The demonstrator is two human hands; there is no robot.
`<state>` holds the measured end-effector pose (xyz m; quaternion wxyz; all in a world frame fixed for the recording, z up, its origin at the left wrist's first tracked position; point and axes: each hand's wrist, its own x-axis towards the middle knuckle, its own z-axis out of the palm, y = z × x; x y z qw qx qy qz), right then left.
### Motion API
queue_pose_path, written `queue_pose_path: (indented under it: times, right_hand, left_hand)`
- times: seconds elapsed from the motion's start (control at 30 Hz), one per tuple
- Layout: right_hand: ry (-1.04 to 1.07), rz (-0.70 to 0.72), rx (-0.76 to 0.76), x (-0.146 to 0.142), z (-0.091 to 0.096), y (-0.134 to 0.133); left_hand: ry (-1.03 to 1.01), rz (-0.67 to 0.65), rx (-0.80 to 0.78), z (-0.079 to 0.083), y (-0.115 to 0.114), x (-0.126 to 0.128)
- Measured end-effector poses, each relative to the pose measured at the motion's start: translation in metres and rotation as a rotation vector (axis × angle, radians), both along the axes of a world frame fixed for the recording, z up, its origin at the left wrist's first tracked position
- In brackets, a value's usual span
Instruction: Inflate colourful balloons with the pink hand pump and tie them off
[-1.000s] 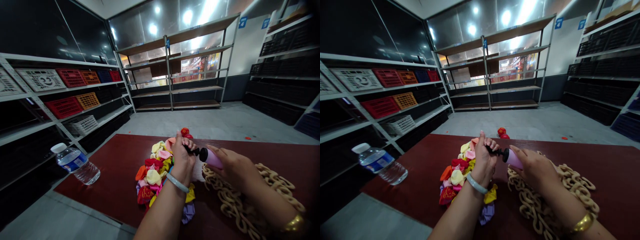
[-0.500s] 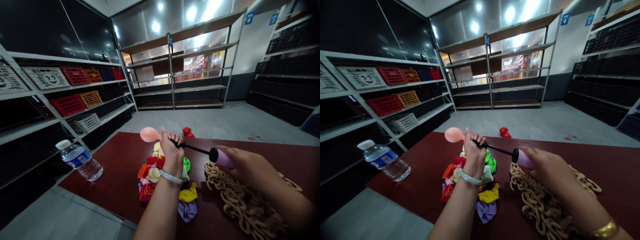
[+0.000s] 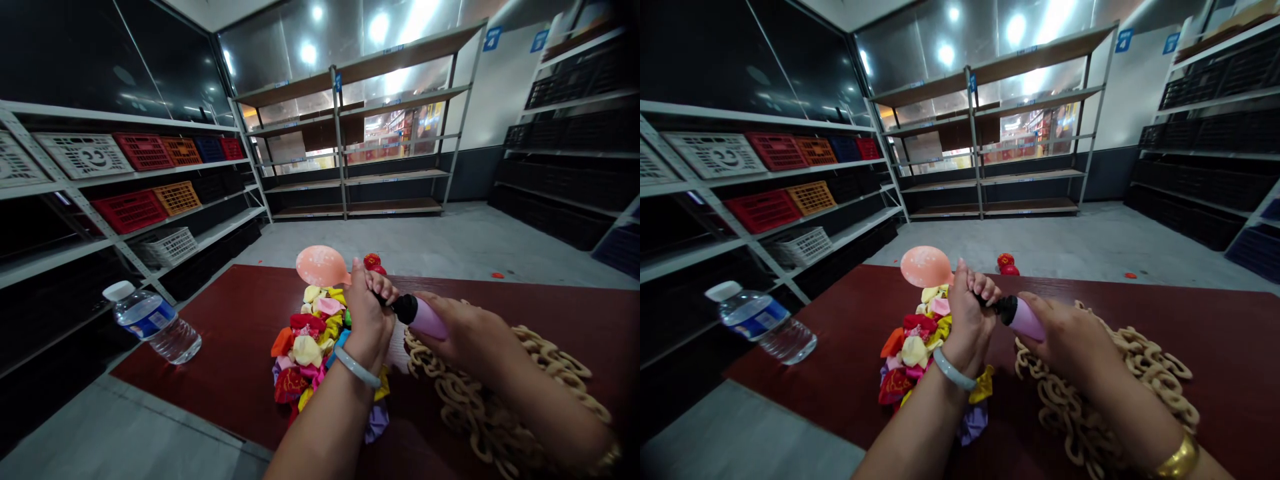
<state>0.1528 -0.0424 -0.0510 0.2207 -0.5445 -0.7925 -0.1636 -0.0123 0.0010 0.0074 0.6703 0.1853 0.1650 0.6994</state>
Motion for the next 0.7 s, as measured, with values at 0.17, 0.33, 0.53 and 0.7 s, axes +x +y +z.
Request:
queue_pose_path:
  times: [0.17,0.33,0.53,0.7]
  right_hand:
    - [0.080,0.057,-0.061,0.023,0.007,0.006]
    - [0.035,0.031,-0.080,0.044,0.010,0.012]
    - [-0.024,-0.071,-0.026,0.024,0.003,0.006]
    - [-0.029,-0.080,0.012,0.007,0.006,-0.002]
  left_hand:
    - [-0.065,0.134,0.074,0.011,0.017,-0.042]
    - [-0.123,0.187,0.082,0.014,0.027,-0.060]
    - [-0.125,0.165,0.028,0.004,0.020,-0.033]
    - [-0.083,0.055,0.009,-0.008,-0.001,0.008]
